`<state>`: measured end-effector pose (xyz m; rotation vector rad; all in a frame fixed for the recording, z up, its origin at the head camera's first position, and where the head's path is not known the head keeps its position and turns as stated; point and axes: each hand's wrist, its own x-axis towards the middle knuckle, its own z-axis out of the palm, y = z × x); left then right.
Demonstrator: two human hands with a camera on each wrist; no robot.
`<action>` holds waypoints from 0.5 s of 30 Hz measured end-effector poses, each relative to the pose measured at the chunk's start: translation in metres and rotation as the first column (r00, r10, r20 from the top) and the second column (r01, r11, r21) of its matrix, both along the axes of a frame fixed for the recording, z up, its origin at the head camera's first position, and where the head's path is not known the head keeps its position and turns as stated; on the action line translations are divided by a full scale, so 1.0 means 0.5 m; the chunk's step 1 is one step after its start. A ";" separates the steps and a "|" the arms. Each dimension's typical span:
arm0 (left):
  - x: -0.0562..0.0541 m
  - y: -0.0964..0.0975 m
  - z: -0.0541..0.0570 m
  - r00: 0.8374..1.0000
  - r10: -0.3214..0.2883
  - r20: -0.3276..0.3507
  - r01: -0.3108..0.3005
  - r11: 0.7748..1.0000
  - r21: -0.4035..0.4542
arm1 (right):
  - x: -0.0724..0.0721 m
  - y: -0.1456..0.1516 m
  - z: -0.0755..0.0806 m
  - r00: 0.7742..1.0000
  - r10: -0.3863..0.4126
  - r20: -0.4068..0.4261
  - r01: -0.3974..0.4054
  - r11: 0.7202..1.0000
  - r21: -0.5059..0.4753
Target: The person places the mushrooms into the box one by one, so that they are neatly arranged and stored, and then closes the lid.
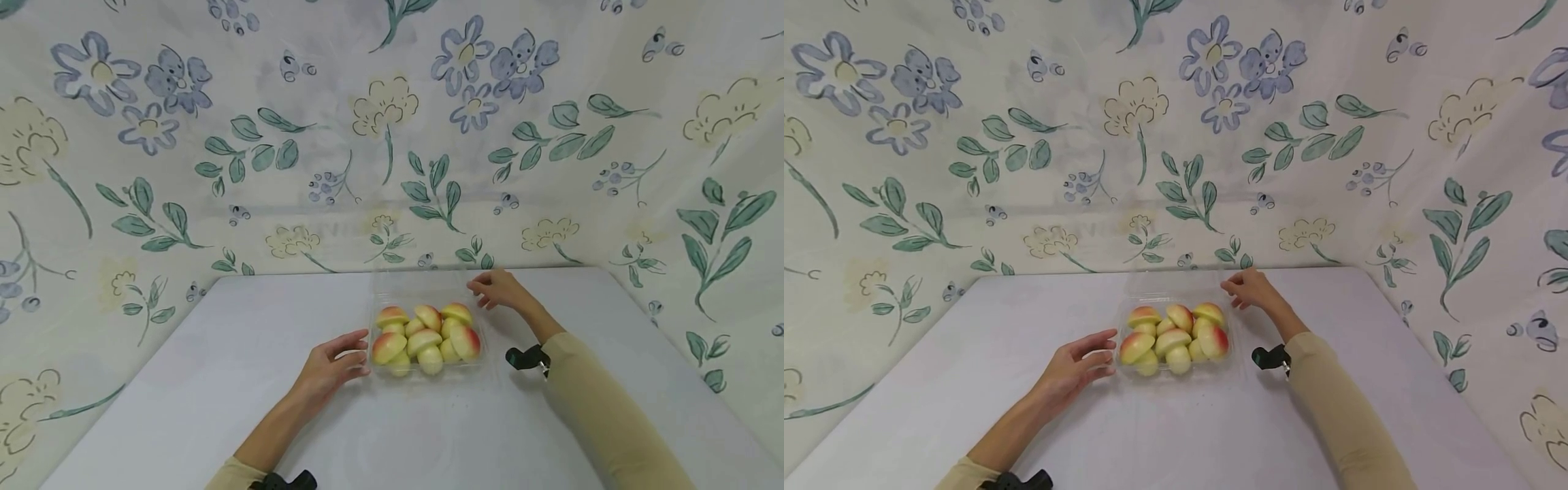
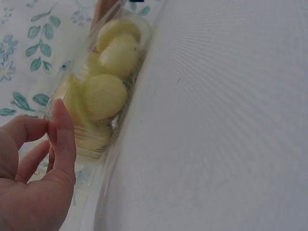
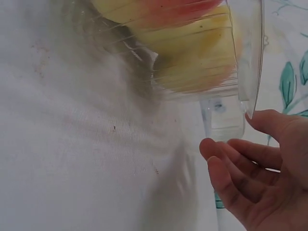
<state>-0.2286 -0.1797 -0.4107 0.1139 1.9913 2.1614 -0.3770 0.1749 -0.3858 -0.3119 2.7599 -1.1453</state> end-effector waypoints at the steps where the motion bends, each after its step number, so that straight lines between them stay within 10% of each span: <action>1: 0.000 -0.001 0.001 1.000 -0.002 -0.001 0.002 1.000 -0.001 | -0.003 -0.001 0.000 1.000 -0.002 0.008 0.002 1.000 -0.003; 15: -0.004 -0.002 -0.003 1.000 0.003 0.009 -0.003 1.000 0.015 | -0.019 -0.001 -0.003 0.999 0.017 0.046 -0.012 0.995 -0.103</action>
